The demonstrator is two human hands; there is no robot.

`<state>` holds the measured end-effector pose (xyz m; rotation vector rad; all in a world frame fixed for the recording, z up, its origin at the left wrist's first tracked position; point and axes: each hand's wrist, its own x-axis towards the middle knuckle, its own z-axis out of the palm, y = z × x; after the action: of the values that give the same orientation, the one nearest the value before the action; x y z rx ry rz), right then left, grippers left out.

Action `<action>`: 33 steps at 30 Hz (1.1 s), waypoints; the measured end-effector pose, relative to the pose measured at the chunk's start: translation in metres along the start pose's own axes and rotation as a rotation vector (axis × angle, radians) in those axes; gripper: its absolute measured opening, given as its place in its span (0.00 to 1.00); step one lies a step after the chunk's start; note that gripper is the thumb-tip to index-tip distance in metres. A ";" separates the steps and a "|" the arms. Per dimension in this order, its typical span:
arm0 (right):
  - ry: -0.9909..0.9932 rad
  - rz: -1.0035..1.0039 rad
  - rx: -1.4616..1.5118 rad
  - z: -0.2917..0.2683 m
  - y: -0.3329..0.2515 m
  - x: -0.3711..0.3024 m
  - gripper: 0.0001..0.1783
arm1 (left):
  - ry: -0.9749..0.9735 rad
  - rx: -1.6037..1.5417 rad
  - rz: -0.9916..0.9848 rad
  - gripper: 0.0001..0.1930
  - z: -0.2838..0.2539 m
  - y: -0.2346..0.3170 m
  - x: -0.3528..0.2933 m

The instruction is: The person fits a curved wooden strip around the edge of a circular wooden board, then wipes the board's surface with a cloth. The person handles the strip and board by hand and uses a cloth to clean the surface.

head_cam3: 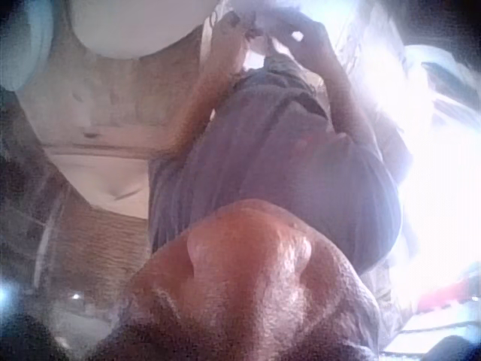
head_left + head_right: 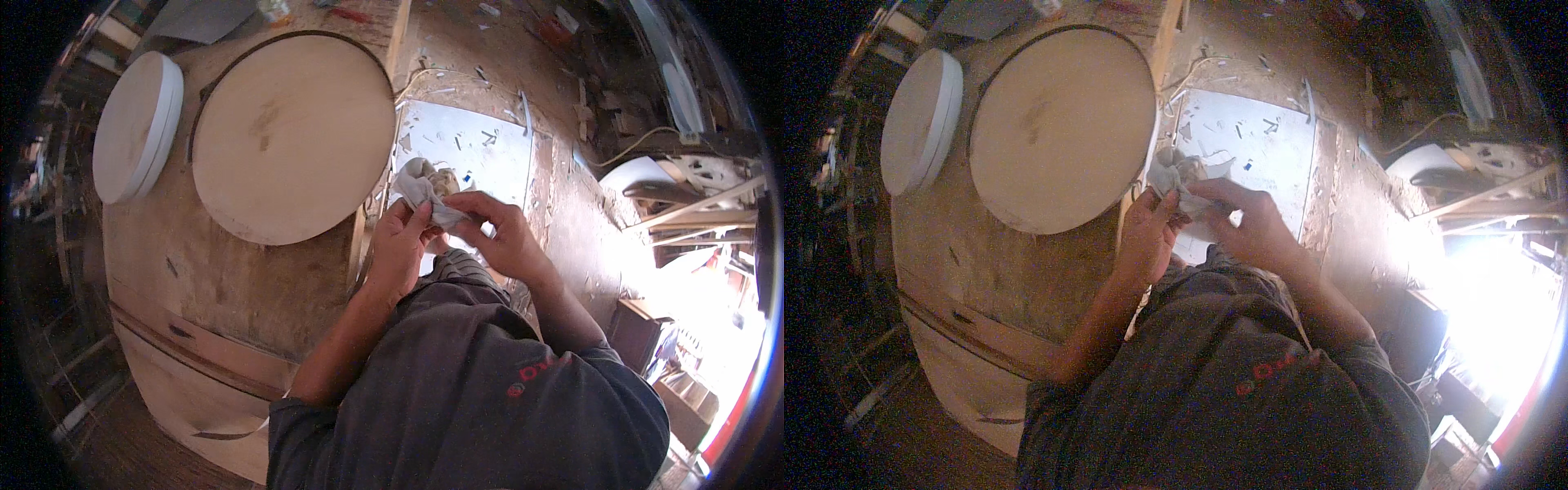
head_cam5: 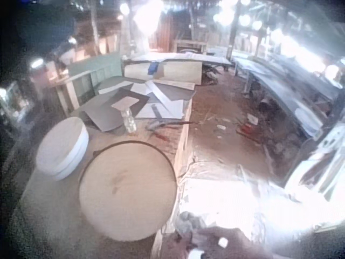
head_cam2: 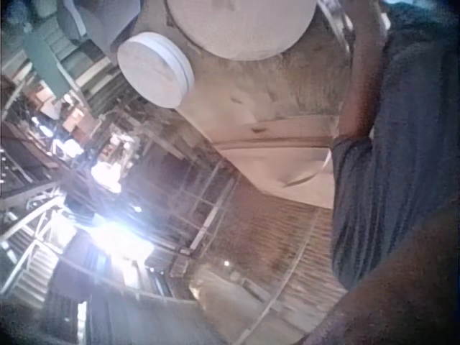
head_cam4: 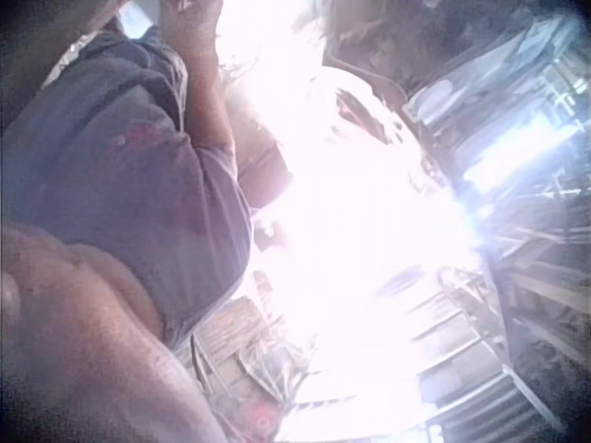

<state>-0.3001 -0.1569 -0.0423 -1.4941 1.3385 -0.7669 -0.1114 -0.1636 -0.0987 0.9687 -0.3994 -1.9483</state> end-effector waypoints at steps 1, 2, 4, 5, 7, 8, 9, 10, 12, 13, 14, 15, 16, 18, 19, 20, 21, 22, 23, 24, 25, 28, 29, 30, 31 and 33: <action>0.000 0.026 0.115 -0.011 0.013 0.000 0.19 | -0.008 0.049 0.037 0.15 0.008 0.001 0.001; -0.001 0.050 0.233 -0.020 0.018 0.001 0.18 | -0.016 0.101 0.075 0.14 0.016 0.000 0.002; -0.013 0.205 0.314 -0.039 0.021 -0.003 0.17 | 0.018 0.190 0.126 0.13 0.024 -0.005 0.007; -0.023 0.238 0.328 -0.049 0.023 -0.005 0.16 | 0.000 0.228 0.185 0.13 0.025 -0.005 0.012; 0.023 0.253 0.335 -0.062 0.037 -0.011 0.14 | 0.004 0.319 0.225 0.14 0.030 -0.004 0.017; 0.028 0.250 0.328 -0.067 0.036 -0.013 0.14 | -0.003 0.302 0.234 0.14 0.032 -0.003 0.019; 0.032 0.246 0.322 -0.072 0.033 -0.014 0.13 | -0.010 0.285 0.244 0.15 0.034 -0.003 0.023; 0.035 0.243 0.315 -0.074 0.032 -0.014 0.13 | -0.016 0.268 0.253 0.15 0.035 -0.002 0.025; 0.091 0.195 0.343 -0.070 0.030 -0.011 0.14 | -0.073 0.267 0.212 0.16 0.040 -0.002 0.028; 0.103 0.213 0.321 -0.066 0.028 -0.011 0.14 | -0.088 0.244 0.187 0.16 0.045 -0.002 0.028; 0.114 0.229 0.298 -0.064 0.026 -0.010 0.15 | -0.103 0.221 0.167 0.17 0.049 -0.001 0.028; 0.136 0.021 0.108 -0.061 0.027 -0.010 0.16 | -0.110 0.204 0.158 0.18 0.051 -0.001 0.030; 0.135 -0.016 0.021 -0.060 0.023 -0.010 0.17 | -0.115 0.186 0.149 0.20 0.052 -0.001 0.031; 0.183 -0.031 -0.030 -0.057 0.025 -0.010 0.17 | -0.115 0.185 0.136 0.21 0.056 -0.001 0.034; 0.197 0.039 0.040 -0.056 0.023 -0.010 0.15 | -0.111 0.199 0.133 0.20 0.058 0.000 0.032; 0.210 0.107 0.112 -0.052 0.022 -0.012 0.14 | -0.105 0.213 0.130 0.19 0.059 0.000 0.030; 0.222 0.175 0.184 -0.049 0.022 -0.013 0.13 | -0.114 0.182 0.127 0.19 0.059 0.001 0.028; 0.211 0.197 0.209 -0.048 0.024 -0.014 0.13 | -0.123 0.151 0.124 0.19 0.061 0.001 0.026; 0.194 0.218 0.234 -0.049 0.025 -0.013 0.13 | -0.128 0.119 0.123 0.20 0.062 0.002 0.025; 0.177 0.239 0.260 -0.048 0.026 -0.012 0.13 | -0.120 0.112 0.112 0.20 0.061 0.003 0.025; 0.207 0.163 0.184 -0.047 0.026 -0.012 0.13 | -0.113 0.104 0.101 0.20 0.060 0.003 0.025; 0.271 0.002 0.020 -0.045 0.024 -0.013 0.11 | -0.075 0.111 0.079 0.20 0.065 0.005 0.021; 0.277 -0.013 0.011 -0.045 0.023 -0.013 0.10 | -0.061 0.119 0.074 0.20 0.067 0.007 0.021; 0.284 -0.027 0.003 -0.045 0.022 -0.012 0.10 | -0.061 0.120 0.074 0.20 0.066 0.007 0.020; 0.284 0.017 0.066 -0.045 0.023 -0.012 0.09 | -0.061 0.121 0.073 0.20 0.065 0.007 0.020; 0.283 0.102 0.191 -0.040 0.031 -0.015 0.09 | -0.075 0.128 0.084 0.20 0.060 0.006 0.018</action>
<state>-0.3510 -0.1502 -0.0555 -1.1892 1.4917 -1.0380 -0.1591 -0.1875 -0.0646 0.9462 -0.6051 -1.9056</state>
